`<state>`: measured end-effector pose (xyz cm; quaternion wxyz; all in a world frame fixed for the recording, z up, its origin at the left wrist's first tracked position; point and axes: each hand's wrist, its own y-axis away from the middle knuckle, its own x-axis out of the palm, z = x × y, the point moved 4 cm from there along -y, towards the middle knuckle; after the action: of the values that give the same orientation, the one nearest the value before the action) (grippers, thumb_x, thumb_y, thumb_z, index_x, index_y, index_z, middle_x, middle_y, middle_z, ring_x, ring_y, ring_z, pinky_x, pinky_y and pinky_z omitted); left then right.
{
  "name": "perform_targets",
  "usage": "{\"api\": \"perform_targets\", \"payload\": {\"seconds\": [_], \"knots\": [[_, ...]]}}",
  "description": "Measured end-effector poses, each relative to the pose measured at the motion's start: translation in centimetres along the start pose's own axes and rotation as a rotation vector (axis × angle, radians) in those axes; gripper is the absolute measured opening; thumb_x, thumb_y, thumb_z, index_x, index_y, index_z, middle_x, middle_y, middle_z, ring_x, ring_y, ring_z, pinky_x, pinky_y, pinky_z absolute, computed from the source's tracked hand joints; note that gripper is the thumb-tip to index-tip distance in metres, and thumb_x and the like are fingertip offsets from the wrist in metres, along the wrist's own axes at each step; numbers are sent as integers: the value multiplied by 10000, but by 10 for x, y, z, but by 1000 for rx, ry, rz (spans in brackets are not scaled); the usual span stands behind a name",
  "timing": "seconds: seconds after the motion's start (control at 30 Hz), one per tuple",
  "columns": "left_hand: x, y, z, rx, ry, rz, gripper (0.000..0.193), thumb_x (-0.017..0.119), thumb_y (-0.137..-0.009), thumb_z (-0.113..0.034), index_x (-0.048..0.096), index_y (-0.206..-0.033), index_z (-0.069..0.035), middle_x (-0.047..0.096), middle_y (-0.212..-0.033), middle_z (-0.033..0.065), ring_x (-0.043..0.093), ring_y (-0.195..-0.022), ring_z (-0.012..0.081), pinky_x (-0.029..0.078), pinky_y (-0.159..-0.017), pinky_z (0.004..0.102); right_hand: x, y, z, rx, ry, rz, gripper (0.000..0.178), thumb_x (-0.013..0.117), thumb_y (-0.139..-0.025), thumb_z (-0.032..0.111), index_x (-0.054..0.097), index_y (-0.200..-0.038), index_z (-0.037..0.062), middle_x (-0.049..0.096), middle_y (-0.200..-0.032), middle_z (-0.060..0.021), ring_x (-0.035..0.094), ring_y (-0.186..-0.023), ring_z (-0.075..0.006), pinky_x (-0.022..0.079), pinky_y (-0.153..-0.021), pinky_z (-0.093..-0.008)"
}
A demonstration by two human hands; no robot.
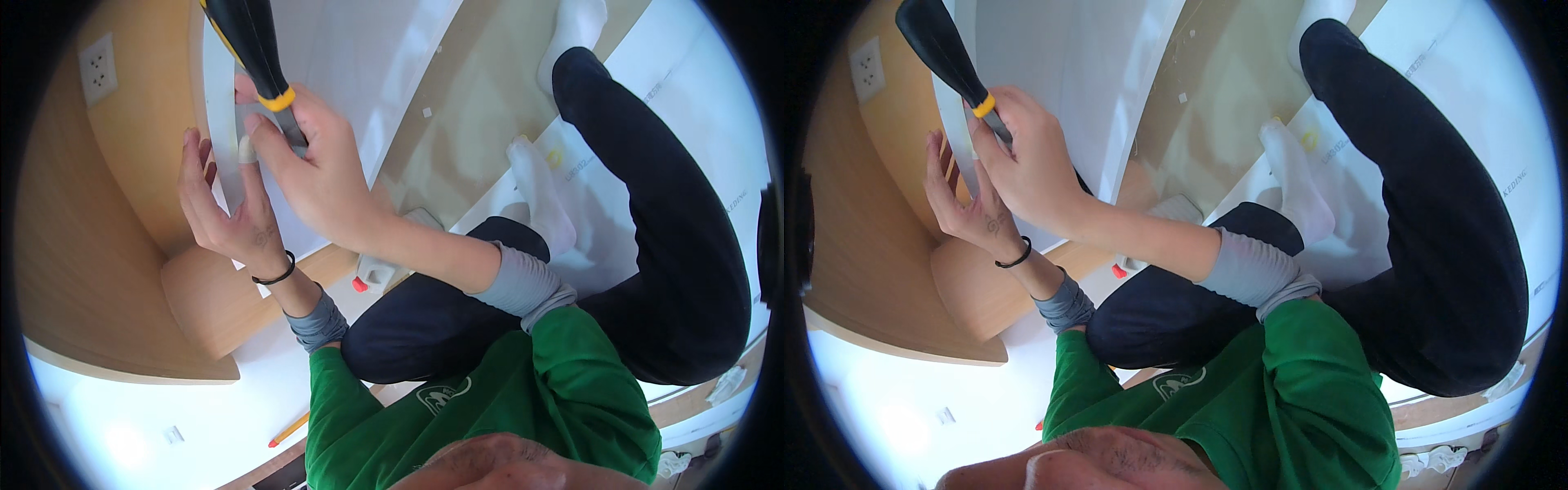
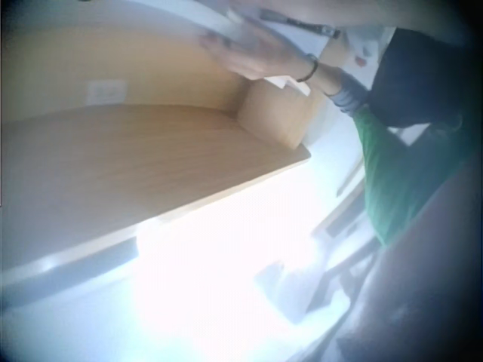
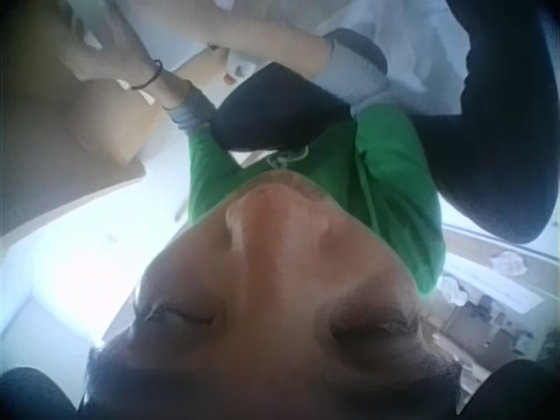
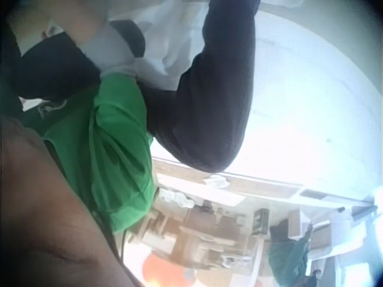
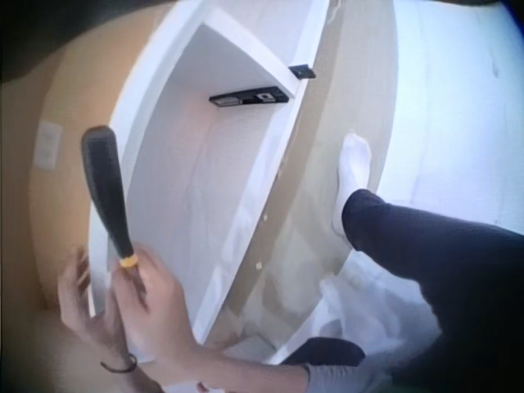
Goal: The person assembles a white shelving unit. They wipe the surface with a cloth, cut a protective film with scissors, and use a file to smooth the edges of the shelves.
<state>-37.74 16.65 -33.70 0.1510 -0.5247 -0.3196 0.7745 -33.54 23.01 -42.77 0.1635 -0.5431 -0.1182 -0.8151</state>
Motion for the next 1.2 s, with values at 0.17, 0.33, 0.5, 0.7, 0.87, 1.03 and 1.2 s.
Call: {"api": "perform_targets", "payload": {"seconds": [0.17,0.33,0.5,0.7,0.87,1.03,1.2], "knots": [[13,-16,-4,110,-84,33,418,802,-815,6,697,-1220,19,728,-1205,158,710,-1042,279,591,-855,373,-6,-9,0,-7,-61,31,211,566,-969,30,645,-1140,-63,654,-1036,-180,662,-773,-243,538,-622,-334],[22,-28,-12,159,-92,-6,397,818,-810,2,701,-1189,32,732,-1169,156,708,-1001,277,594,-841,375,-12,-27,15,195,-75,121,324,520,-1012,8,644,-1311,13,703,-1109,-22,617,-940,-56,516,-810,-238],[35,-36,-11,115,11,-54,393,781,-820,29,686,-1200,54,728,-1162,169,718,-1031,277,594,-905,380,-18,-38,7,116,-97,171,329,510,-985,-6,657,-1279,15,715,-1115,-23,636,-942,-69,526,-820,-253],[36,-32,-10,-92,174,-69,378,717,-853,82,646,-1223,102,701,-1189,207,711,-1072,320,575,-969,417,-24,-49,-3,212,-259,230,310,515,-960,-16,679,-1222,15,727,-1067,-41,673,-957,-98,536,-846,-263],[34,-31,-6,-65,137,-68,346,708,-886,71,641,-1224,107,712,-1152,226,724,-1028,301,593,-939,395,-21,-47,-14,95,-240,181,291,519,-956,-15,694,-1187,16,703,-1031,-59,667,-919,-94,529,-812,-251],[32,-30,-6,-112,151,-76,372,732,-863,67,653,-1225,92,715,-1158,201,711,-1067,295,574,-965,394,-24,-48,2,79,-257,128,267,546,-885,12,674,-1114,-35,660,-1047,-146,658,-880,-245,521,-761,-333],[32,-28,-4,-118,163,-91,383,773,-852,35,670,-1219,69,723,-1143,181,708,-1051,263,572,-946,373,-15,-57,2,-56,-316,29,303,550,-858,24,645,-1129,-69,634,-1101,-196,654,-875,-314,521,-750,-366]]}}
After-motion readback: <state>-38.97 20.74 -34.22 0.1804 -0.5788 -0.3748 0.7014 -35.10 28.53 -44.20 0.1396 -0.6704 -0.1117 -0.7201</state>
